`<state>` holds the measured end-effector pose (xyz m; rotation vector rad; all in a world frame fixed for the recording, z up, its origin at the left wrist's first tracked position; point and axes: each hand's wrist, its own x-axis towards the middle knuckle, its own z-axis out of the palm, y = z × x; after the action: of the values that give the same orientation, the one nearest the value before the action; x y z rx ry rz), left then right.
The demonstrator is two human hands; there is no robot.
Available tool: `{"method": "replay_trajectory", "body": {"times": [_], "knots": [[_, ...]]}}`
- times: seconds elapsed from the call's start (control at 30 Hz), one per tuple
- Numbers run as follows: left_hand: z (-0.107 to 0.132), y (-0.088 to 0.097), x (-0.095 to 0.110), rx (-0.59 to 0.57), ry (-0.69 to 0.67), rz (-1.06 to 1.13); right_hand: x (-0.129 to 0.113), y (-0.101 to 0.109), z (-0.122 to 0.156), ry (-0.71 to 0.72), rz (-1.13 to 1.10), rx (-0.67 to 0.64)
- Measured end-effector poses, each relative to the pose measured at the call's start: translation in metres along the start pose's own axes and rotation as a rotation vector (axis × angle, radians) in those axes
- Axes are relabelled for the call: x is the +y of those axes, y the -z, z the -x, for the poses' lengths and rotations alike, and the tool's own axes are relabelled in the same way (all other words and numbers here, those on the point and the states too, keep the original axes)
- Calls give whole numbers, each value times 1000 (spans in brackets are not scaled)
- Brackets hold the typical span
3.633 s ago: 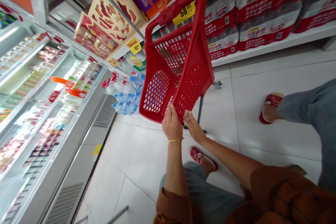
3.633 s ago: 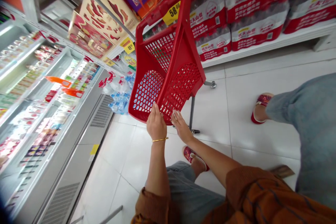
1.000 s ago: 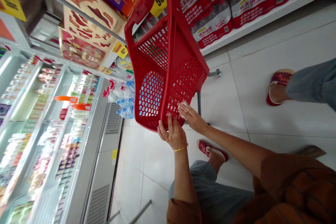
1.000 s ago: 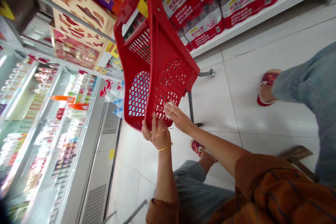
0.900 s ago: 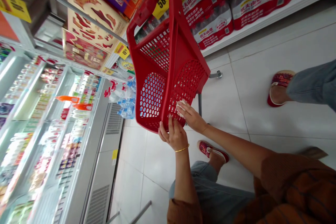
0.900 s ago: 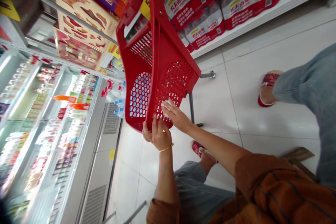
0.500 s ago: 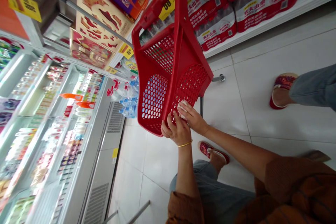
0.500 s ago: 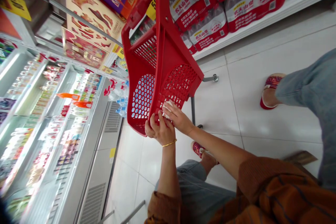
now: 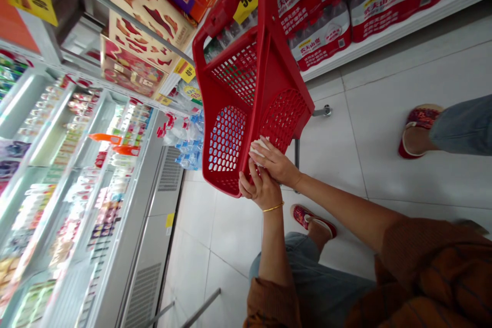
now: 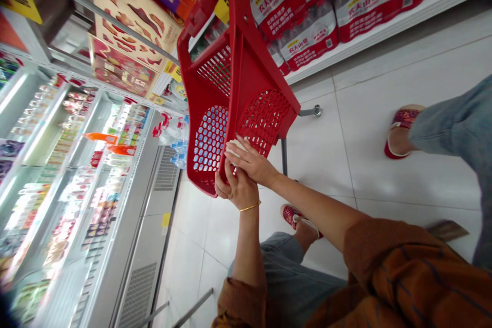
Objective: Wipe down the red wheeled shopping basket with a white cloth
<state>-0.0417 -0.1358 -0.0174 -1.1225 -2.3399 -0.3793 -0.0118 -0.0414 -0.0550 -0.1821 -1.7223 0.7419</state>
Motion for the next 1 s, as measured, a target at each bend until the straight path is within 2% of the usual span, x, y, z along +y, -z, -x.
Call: {"method": "replay_trajectory", "body": {"times": [0.17,0.33,0.57,0.67,0.8,0.9,1.0], "knots": [[-4,1,0,17,-1,87,7,-3,12,14,-26,-20],[-5,2,-2,38,-60,161,16,-6,39,-37,11,-39],[-6,0,-7,84,-90,26,27,-11,78,-122,22,-95],[-6,0,-9,75,-85,30,33,-12,94,-135,26,-131],[-5,0,-12,135,-116,56,36,-10,114,-182,26,-162],[-5,0,-14,151,-132,66,30,-8,114,-204,5,-126],[-4,1,-15,140,-124,39,19,-6,95,-210,-18,-43]]}}
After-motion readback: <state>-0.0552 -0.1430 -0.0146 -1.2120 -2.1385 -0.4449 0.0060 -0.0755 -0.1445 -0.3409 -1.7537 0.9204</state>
